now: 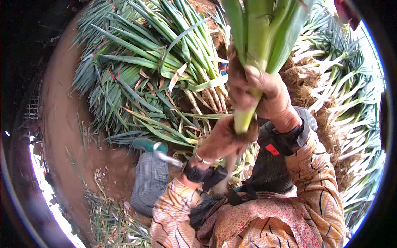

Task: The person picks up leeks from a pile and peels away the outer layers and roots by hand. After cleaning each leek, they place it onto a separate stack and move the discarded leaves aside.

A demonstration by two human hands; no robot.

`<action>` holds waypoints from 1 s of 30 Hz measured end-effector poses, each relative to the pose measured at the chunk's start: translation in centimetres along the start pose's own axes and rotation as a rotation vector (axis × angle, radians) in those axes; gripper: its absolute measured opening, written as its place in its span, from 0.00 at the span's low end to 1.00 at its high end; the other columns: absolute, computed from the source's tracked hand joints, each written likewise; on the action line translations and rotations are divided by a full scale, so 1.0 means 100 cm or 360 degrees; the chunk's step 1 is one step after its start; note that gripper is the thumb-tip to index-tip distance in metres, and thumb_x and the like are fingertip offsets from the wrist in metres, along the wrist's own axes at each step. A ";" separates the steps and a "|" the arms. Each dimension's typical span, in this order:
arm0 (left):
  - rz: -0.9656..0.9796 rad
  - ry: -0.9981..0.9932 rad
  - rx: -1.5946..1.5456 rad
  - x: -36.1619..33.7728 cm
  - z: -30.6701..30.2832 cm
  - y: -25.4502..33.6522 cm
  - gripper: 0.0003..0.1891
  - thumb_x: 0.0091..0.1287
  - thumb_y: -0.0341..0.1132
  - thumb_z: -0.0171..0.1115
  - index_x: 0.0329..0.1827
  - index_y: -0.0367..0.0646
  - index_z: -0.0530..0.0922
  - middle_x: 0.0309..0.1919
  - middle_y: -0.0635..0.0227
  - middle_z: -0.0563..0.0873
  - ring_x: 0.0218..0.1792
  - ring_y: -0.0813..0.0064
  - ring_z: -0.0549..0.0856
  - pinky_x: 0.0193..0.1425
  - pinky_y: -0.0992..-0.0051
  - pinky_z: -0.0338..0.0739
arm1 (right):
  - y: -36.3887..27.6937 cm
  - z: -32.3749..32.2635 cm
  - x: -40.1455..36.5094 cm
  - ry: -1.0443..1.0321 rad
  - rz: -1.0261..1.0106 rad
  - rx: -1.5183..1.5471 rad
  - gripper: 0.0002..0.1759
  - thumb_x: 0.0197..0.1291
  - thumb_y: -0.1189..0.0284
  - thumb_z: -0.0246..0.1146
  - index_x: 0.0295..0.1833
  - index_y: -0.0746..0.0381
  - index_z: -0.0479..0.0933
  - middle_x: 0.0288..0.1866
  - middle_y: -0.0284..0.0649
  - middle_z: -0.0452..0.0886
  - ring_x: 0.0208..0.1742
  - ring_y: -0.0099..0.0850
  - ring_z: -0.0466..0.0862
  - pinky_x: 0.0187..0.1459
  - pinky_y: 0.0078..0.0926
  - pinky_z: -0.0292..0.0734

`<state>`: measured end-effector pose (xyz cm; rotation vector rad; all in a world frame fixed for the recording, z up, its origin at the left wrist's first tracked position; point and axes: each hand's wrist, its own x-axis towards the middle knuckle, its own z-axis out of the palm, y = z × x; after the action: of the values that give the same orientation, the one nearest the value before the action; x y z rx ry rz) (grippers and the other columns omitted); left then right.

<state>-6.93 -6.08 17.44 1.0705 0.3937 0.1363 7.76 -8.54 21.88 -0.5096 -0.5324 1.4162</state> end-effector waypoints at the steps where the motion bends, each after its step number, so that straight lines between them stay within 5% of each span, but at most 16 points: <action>1: 0.0008 -0.0065 -0.0259 -0.010 0.006 -0.008 0.21 0.56 0.40 0.68 0.45 0.35 0.71 0.19 0.70 0.76 0.16 0.81 0.75 0.20 0.80 0.70 | 0.000 0.000 0.000 -0.0227 0.0018 0.0155 0.23 0.57 0.66 0.63 0.55 0.62 0.64 0.23 0.30 0.65 0.16 0.19 0.64 0.18 0.17 0.62; 4: -0.0051 -0.0299 -0.0958 -0.038 0.018 -0.030 0.30 0.61 0.55 0.59 0.51 0.34 0.69 0.23 0.70 0.76 0.20 0.83 0.74 0.23 0.82 0.68 | 0.005 0.002 0.003 -0.0712 -0.0026 0.0461 0.25 0.59 0.61 0.61 0.56 0.61 0.62 0.21 0.32 0.64 0.15 0.20 0.64 0.16 0.19 0.65; 9: 0.0073 -0.0229 -0.1076 -0.048 0.027 -0.031 0.28 0.65 0.56 0.52 0.49 0.35 0.70 0.26 0.64 0.79 0.23 0.77 0.77 0.27 0.79 0.72 | 0.011 -0.002 0.009 -0.1161 0.0008 0.0630 0.26 0.60 0.53 0.59 0.55 0.54 0.58 0.23 0.33 0.69 0.14 0.22 0.73 0.20 0.22 0.74; 12: 0.0053 0.0600 -0.0844 -0.049 0.042 -0.019 0.27 0.69 0.56 0.44 0.39 0.35 0.74 0.25 0.57 0.80 0.22 0.67 0.79 0.27 0.73 0.75 | 0.011 -0.013 0.016 -0.1200 -0.0156 0.0760 0.28 0.59 0.51 0.58 0.58 0.52 0.59 0.23 0.31 0.69 0.14 0.21 0.73 0.18 0.21 0.73; 13: 0.0156 0.0694 -0.0948 -0.055 0.029 -0.036 0.23 0.70 0.52 0.44 0.41 0.37 0.74 0.32 0.54 0.82 0.31 0.63 0.81 0.36 0.69 0.77 | 0.003 -0.018 0.016 -0.1066 -0.0207 0.0644 0.27 0.60 0.51 0.57 0.59 0.51 0.60 0.23 0.29 0.68 0.14 0.19 0.72 0.19 0.20 0.73; 14: 0.0193 0.1006 -0.0854 -0.060 0.035 -0.024 0.19 0.70 0.50 0.45 0.36 0.42 0.73 0.30 0.61 0.81 0.32 0.67 0.80 0.39 0.69 0.76 | -0.004 -0.016 0.017 -0.0927 -0.0308 0.0571 0.24 0.63 0.54 0.55 0.59 0.52 0.61 0.24 0.29 0.68 0.15 0.17 0.70 0.19 0.19 0.72; 16: 0.0888 0.0658 -0.0992 -0.078 0.013 -0.050 0.17 0.72 0.47 0.42 0.29 0.46 0.68 0.20 0.72 0.73 0.24 0.74 0.73 0.32 0.73 0.72 | -0.017 -0.021 0.019 -0.0800 -0.0443 0.0513 0.21 0.66 0.57 0.52 0.59 0.55 0.62 0.24 0.29 0.67 0.15 0.16 0.69 0.18 0.17 0.70; 18: 0.0791 0.0572 -0.1757 -0.112 0.021 -0.032 0.17 0.74 0.45 0.38 0.26 0.49 0.63 0.15 0.77 0.62 0.18 0.79 0.61 0.24 0.77 0.61 | -0.032 -0.032 0.022 -0.0756 -0.0574 0.0507 0.20 0.68 0.61 0.50 0.58 0.62 0.63 0.24 0.29 0.65 0.14 0.15 0.64 0.18 0.15 0.65; 20: 0.0766 0.0611 -0.1492 -0.153 0.021 -0.033 0.18 0.75 0.46 0.34 0.27 0.49 0.62 0.14 0.77 0.57 0.17 0.81 0.55 0.21 0.77 0.52 | -0.047 -0.038 0.019 -0.0500 -0.0607 0.0485 0.19 0.68 0.63 0.48 0.56 0.66 0.64 0.23 0.29 0.64 0.15 0.14 0.62 0.19 0.15 0.63; 24: 0.0756 0.1427 -0.1240 -0.259 -0.002 -0.064 0.20 0.73 0.52 0.37 0.25 0.50 0.62 0.13 0.79 0.56 0.14 0.83 0.53 0.14 0.79 0.48 | -0.068 -0.061 0.013 -0.0387 -0.0646 0.0526 0.17 0.67 0.67 0.50 0.53 0.69 0.67 0.22 0.28 0.61 0.16 0.15 0.61 0.23 0.16 0.63; 26: 0.0799 0.1512 -0.0936 -0.275 -0.008 -0.069 0.17 0.72 0.49 0.42 0.33 0.47 0.71 0.13 0.82 0.58 0.14 0.85 0.53 0.13 0.83 0.48 | -0.065 -0.062 0.009 -0.0385 -0.0615 0.0578 0.17 0.66 0.67 0.51 0.53 0.69 0.68 0.22 0.28 0.61 0.17 0.16 0.60 0.23 0.17 0.62; 28: 0.0436 0.1627 0.0250 -0.239 0.002 -0.054 0.27 0.67 0.57 0.47 0.54 0.41 0.70 0.25 0.73 0.72 0.19 0.84 0.69 0.14 0.85 0.53 | -0.056 -0.056 0.013 -0.0400 -0.0614 0.0594 0.17 0.66 0.67 0.51 0.53 0.69 0.68 0.22 0.28 0.61 0.17 0.16 0.60 0.23 0.16 0.61; 30: 0.0389 0.1466 0.0352 -0.175 0.023 -0.018 0.39 0.62 0.59 0.55 0.67 0.38 0.59 0.51 0.62 0.76 0.38 0.78 0.82 0.15 0.88 0.60 | -0.047 -0.048 0.016 -0.0517 -0.0534 0.0769 0.18 0.66 0.67 0.51 0.53 0.70 0.69 0.21 0.28 0.61 0.16 0.15 0.60 0.22 0.16 0.61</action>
<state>-22.35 -14.04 21.14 1.2287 1.1212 0.8345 14.52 -7.46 21.13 0.1950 -0.4835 1.2492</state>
